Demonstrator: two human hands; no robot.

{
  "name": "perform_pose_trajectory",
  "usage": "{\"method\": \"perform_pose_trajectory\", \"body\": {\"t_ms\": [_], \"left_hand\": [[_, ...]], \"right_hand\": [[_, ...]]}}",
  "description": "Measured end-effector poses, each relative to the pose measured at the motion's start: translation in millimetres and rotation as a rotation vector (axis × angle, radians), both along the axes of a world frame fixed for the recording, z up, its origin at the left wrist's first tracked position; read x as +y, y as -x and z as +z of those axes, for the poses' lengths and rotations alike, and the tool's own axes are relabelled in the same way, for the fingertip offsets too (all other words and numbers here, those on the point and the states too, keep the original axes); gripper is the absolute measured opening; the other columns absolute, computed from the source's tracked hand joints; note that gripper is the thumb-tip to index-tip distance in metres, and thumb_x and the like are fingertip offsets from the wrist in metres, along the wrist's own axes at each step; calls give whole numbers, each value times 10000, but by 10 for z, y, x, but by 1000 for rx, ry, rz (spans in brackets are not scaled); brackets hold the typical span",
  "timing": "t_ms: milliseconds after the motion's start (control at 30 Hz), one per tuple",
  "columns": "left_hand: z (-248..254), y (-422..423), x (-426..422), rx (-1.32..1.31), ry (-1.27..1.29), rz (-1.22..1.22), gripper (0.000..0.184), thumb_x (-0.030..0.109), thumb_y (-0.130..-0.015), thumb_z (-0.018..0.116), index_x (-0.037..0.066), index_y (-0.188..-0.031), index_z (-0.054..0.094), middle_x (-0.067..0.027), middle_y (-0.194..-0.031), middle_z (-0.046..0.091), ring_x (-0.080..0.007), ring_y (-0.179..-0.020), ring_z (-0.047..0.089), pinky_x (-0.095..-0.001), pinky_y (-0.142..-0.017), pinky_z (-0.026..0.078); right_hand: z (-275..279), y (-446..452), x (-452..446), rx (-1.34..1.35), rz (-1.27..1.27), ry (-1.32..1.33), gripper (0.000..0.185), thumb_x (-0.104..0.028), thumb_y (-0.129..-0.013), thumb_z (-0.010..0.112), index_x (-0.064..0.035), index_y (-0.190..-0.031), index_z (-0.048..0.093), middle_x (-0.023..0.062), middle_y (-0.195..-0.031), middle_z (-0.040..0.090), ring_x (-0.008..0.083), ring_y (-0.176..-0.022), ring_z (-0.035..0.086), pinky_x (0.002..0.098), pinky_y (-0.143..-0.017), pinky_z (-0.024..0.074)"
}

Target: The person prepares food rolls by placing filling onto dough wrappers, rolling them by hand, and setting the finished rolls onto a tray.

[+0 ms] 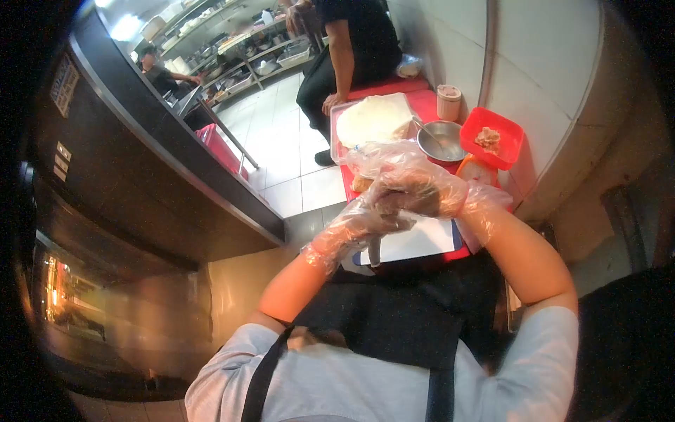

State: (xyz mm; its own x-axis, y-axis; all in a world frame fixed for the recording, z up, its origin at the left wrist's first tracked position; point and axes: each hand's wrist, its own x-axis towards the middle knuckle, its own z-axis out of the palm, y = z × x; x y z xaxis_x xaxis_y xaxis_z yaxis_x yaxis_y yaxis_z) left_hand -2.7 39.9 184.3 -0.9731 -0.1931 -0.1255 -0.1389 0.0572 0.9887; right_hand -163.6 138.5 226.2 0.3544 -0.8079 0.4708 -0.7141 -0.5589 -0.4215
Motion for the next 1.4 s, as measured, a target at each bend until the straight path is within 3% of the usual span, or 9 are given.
{"method": "perform_pose_trajectory", "body": {"t_ms": [100,267,400,433,633,767,933,1133,1400], "left_hand": [[52,3,-4,10,72,-8,858,110,-811,766,187,-1504,265,-154,-1385,498,-333,-1136,581,-481,-641,590],[93,-24,-4,9,143,-13,745,82,-812,755,178,-1450,383,-130,-1341,543,-267,-1140,572,-404,-809,559],[150,-57,18,-1,182,-21,661,60,-813,746,171,-1407,478,-111,-1306,580,-214,-1143,566,-342,-944,535],[133,-73,28,34,142,-10,639,37,-802,746,149,-1379,493,-109,-1260,615,-183,-1094,599,-265,-978,493],[184,-91,53,-30,-18,-44,627,33,-824,694,115,-1401,464,-125,-1241,622,-254,-1040,653,-350,-549,633],[324,-42,105,-137,108,-15,662,45,-824,687,117,-1430,429,-146,-1254,604,-304,-1040,651,-406,-387,597],[127,-22,19,44,105,-10,649,96,-830,713,143,-1425,459,-167,-1262,591,-343,-1112,606,-460,-546,637],[153,-57,12,35,339,-16,538,142,-840,740,126,-1351,573,-141,-1268,601,-300,-1181,570,-420,-835,583],[-189,41,-103,146,370,-41,478,157,-879,706,111,-1340,591,-126,-1302,595,-265,-1217,556,-367,-1026,484]], "right_hand": [[-207,-100,55,47,-125,68,161,-29,-848,723,-57,-1000,677,48,-1064,654,196,-991,631,319,-875,530],[-120,-228,155,-591,-165,-228,183,-88,-852,754,-35,-1007,672,61,-986,683,213,-937,650,317,-848,530],[-63,-174,122,-203,-181,14,163,-85,-815,775,-69,-955,695,82,-909,679,236,-850,656,348,-805,521],[-36,-230,145,-330,-186,-49,151,-70,-793,780,-71,-919,699,78,-908,684,241,-850,660,362,-801,521],[-53,-135,134,-253,-130,-96,160,-26,-762,794,-77,-883,703,71,-898,687,229,-862,671,361,-796,527],[-118,-116,136,-289,-117,-48,191,9,-753,793,-80,-896,702,72,-908,690,220,-870,672,345,-786,539],[-218,-78,189,-289,-170,-67,256,-106,-837,787,-49,-1057,668,101,-1113,669,212,-1017,642,340,-927,532],[-250,-144,247,-774,-77,-315,400,-216,-883,765,-46,-1220,635,117,-1280,620,216,-1178,597,342,-1020,489],[-283,-117,290,-518,-89,-197,429,-302,-894,742,-76,-1244,638,110,-1392,563,256,-1289,526,393,-1115,405]]}}
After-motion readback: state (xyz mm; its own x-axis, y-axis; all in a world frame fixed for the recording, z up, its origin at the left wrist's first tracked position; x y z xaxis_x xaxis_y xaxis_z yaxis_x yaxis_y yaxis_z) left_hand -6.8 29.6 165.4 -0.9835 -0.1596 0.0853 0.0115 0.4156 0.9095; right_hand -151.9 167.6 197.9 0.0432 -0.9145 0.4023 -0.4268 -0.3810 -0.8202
